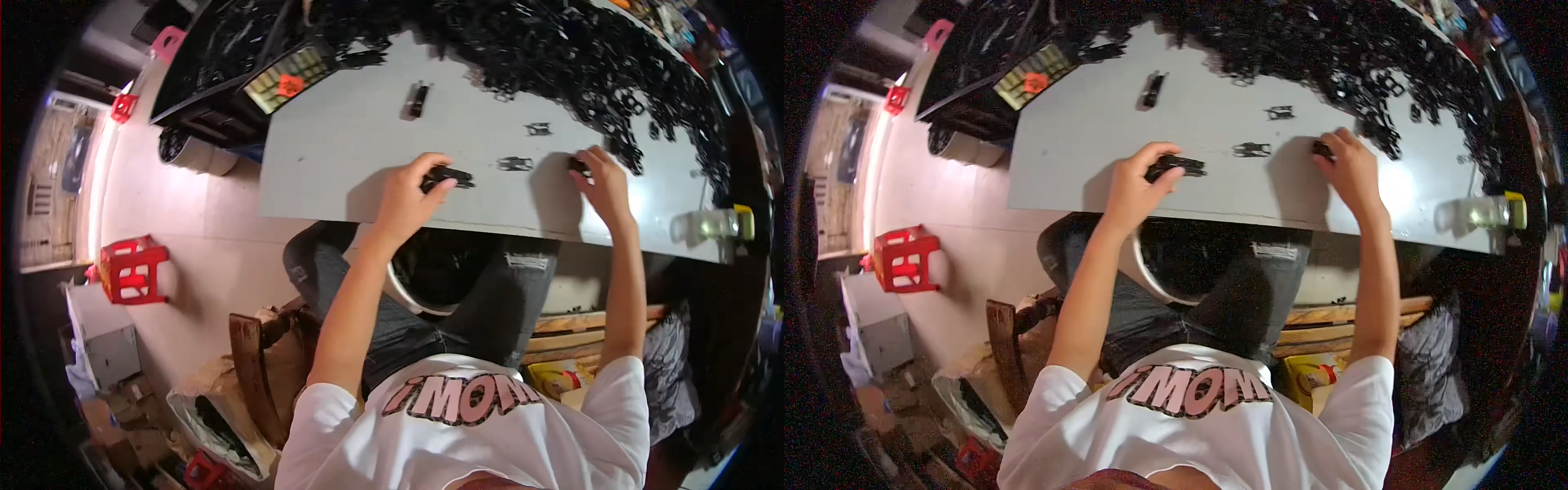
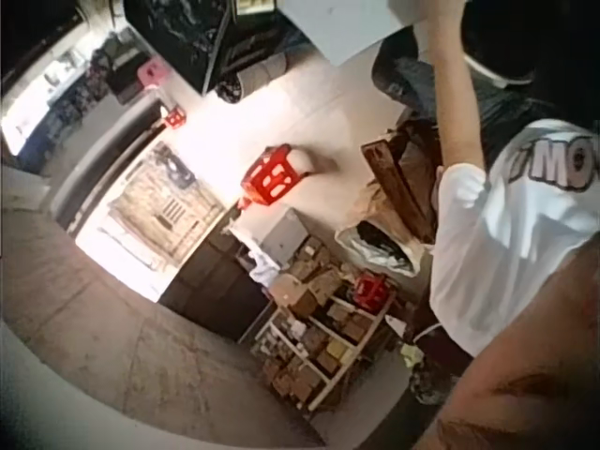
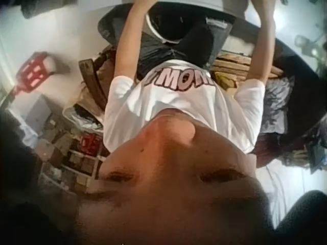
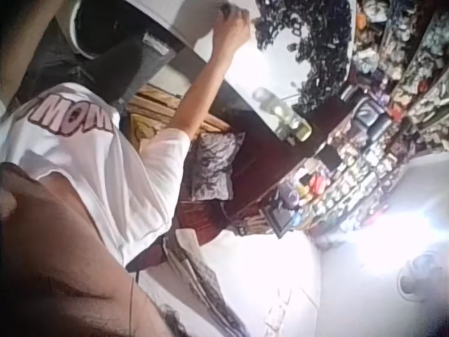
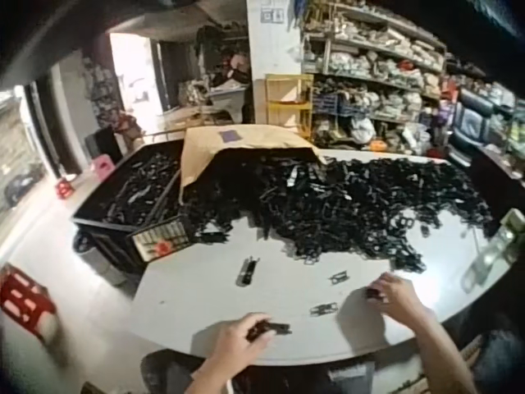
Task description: Assembling small black plastic components by hand at a workbench.
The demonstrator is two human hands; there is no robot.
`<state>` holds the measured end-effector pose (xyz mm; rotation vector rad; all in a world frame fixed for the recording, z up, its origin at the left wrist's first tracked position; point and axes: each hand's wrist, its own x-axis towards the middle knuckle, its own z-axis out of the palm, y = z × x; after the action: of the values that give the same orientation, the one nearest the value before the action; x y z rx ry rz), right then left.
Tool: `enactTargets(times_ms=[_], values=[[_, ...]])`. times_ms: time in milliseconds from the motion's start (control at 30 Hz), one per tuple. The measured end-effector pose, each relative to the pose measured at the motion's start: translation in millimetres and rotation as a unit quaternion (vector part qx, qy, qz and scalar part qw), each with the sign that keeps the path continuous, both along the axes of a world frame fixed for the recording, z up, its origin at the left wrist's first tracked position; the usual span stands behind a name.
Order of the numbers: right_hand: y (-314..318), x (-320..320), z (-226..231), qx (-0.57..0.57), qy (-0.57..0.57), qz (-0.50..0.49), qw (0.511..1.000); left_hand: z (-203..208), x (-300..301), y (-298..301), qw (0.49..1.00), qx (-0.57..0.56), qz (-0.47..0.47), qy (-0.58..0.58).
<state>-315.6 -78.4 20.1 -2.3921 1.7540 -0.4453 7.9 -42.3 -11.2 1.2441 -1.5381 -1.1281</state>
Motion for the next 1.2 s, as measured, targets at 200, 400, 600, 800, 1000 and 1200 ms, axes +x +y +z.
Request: enactTargets(times_ms=[200, 400, 600, 800, 1000, 1200], values=[[5.1, 60.6, 14.2, -0.082, -0.062, 0.139, 0.985, 3.8, 5.4, -0.7, 0.999, -0.007, 0.023, -0.021], [-2.1, 76.3, 10.8, -0.081, -0.022, 0.156, 0.984, 2.4, 3.2, -0.1, 1.0, -0.009, 0.008, -0.022], [4.3, 86.9, 2.2, -0.046, -0.006, 0.136, 0.99, 2.4, 1.2, 0.8, 0.998, -0.047, -0.001, -0.028], [9.2, 110.2, 2.0, 0.052, -0.135, 0.111, 0.983, 2.5, 3.4, 1.1, 0.997, -0.048, -0.005, -0.064], [18.8, 142.7, 7.1, 0.042, -0.165, 0.157, 0.973, 2.4, 2.0, -0.3, 0.997, -0.045, 0.009, -0.057], [20.6, 141.3, 10.2, 0.046, -0.161, 0.143, 0.976, 3.5, 3.1, -0.6, 0.997, -0.068, -0.01, -0.032]])
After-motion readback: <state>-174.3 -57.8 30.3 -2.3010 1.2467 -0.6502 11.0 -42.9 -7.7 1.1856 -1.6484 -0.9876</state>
